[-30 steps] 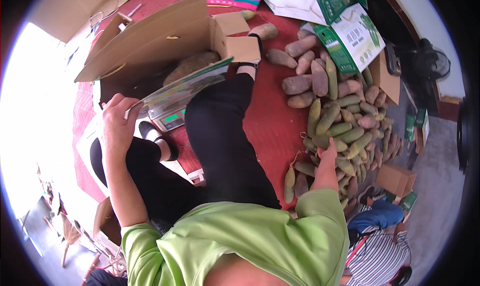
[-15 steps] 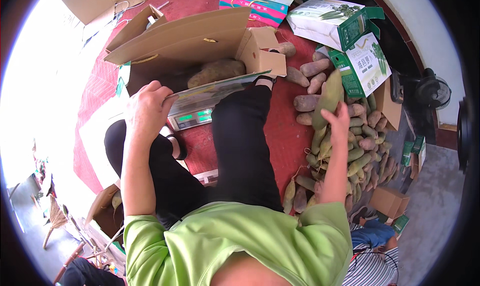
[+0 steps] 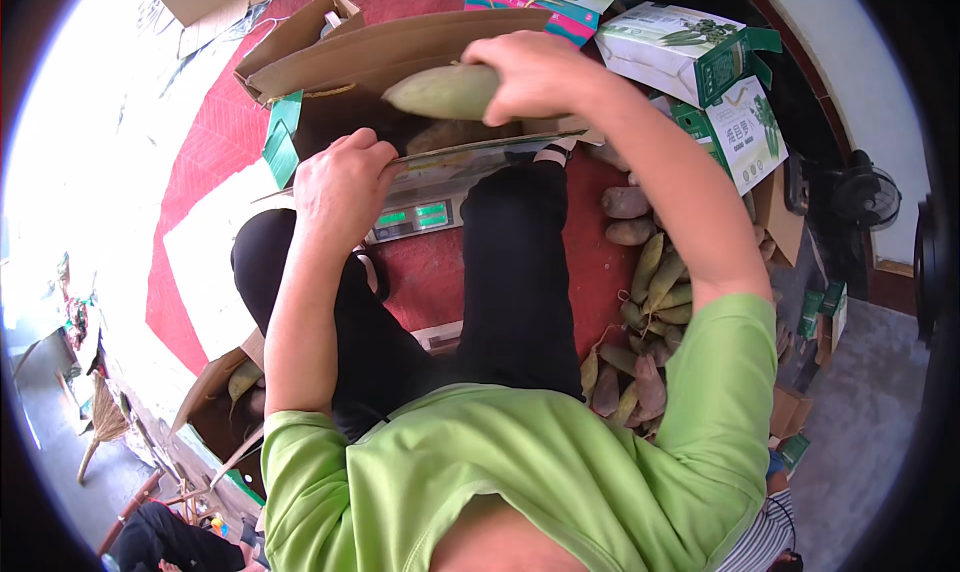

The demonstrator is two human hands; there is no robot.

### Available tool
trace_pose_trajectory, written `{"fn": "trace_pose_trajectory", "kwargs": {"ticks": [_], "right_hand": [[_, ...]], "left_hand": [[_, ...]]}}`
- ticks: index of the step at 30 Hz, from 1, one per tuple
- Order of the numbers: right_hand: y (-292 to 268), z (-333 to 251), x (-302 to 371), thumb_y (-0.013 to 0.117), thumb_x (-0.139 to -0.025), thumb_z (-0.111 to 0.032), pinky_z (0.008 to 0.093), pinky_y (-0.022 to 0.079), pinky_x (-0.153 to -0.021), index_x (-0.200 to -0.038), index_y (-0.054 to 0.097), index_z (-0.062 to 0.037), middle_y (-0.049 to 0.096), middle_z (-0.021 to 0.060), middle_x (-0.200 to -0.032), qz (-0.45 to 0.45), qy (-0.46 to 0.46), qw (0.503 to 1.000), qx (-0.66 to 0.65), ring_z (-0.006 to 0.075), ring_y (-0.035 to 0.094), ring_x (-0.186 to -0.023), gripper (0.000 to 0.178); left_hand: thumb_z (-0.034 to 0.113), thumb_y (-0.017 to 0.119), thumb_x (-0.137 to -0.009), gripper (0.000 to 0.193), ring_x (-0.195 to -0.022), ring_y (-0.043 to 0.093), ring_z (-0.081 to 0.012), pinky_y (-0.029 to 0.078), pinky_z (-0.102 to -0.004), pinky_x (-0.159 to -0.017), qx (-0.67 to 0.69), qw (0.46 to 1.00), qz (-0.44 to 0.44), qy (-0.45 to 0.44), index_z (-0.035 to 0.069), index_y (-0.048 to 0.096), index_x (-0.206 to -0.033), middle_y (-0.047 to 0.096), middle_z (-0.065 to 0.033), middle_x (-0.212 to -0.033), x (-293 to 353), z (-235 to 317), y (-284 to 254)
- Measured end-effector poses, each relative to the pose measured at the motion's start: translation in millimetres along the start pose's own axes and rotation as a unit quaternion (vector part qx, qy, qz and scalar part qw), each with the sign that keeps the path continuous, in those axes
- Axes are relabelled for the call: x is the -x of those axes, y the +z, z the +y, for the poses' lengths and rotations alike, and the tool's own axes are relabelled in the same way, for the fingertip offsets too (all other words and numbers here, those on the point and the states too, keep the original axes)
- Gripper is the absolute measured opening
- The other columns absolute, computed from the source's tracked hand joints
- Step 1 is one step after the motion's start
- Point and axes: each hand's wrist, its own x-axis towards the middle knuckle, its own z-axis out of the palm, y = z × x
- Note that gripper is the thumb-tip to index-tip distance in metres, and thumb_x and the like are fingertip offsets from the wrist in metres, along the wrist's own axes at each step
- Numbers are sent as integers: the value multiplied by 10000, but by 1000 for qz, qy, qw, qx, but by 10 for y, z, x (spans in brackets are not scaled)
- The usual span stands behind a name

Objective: Sort and pack large green vegetables into cardboard boxes.

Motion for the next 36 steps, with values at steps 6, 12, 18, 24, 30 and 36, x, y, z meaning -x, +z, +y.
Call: {"fn": "trace_pose_trajectory", "kwargs": {"ticks": [6,12,18,24,30,36], "right_hand": [[443,-314,-486,719,-697,-274,403,485,-897,-1216,576,-82,642,166,-1116,58,-97,989,-93,318,606,-1050,572],[116,195,515,667,-850,-133,278,511,-768,-1202,585,-10,659,62,-992,147,-47,939,-307,131,622,-864,382],[1076,1425,1859,672,-849,-189,289,514,-784,-1239,562,-51,654,109,-1009,220,170,868,-412,162,635,-879,428],[2575,1730,3363,679,-780,-213,367,514,-795,-1125,617,-68,679,134,-912,162,419,863,-230,279,659,-893,380],[3607,1517,4334,685,-759,-227,429,498,-860,-1148,617,-86,653,183,-1086,78,537,829,-133,340,613,-1039,420],[3864,1237,4573,649,-804,-347,515,445,-927,-1272,512,-184,550,66,-1253,-69,666,736,-97,309,480,-1212,514]], "left_hand": [[218,657,-824,129,-770,618,-289,481,-402,-639,-5,1000,8,-4,101,678,-875,588,-61,-826,24,-44,18],[239,661,-818,130,-762,616,-290,483,-409,-637,8,1000,13,-2,115,664,-858,574,-56,-811,14,-28,29],[206,661,-840,142,-739,605,-305,454,-388,-616,39,999,30,1,78,667,-899,588,-83,-812,19,-2,19],[177,666,-845,153,-712,595,-262,459,-324,-651,39,998,43,24,45,662,-920,584,-85,-815,40,-75,62],[128,676,-856,142,-781,623,-176,468,-265,-722,86,996,25,10,39,678,-967,635,-58,-867,32,-162,120],[121,688,-848,144,-792,619,-176,474,-280,-740,68,994,74,29,27,688,-957,645,-60,-844,6,-162,93]]}}
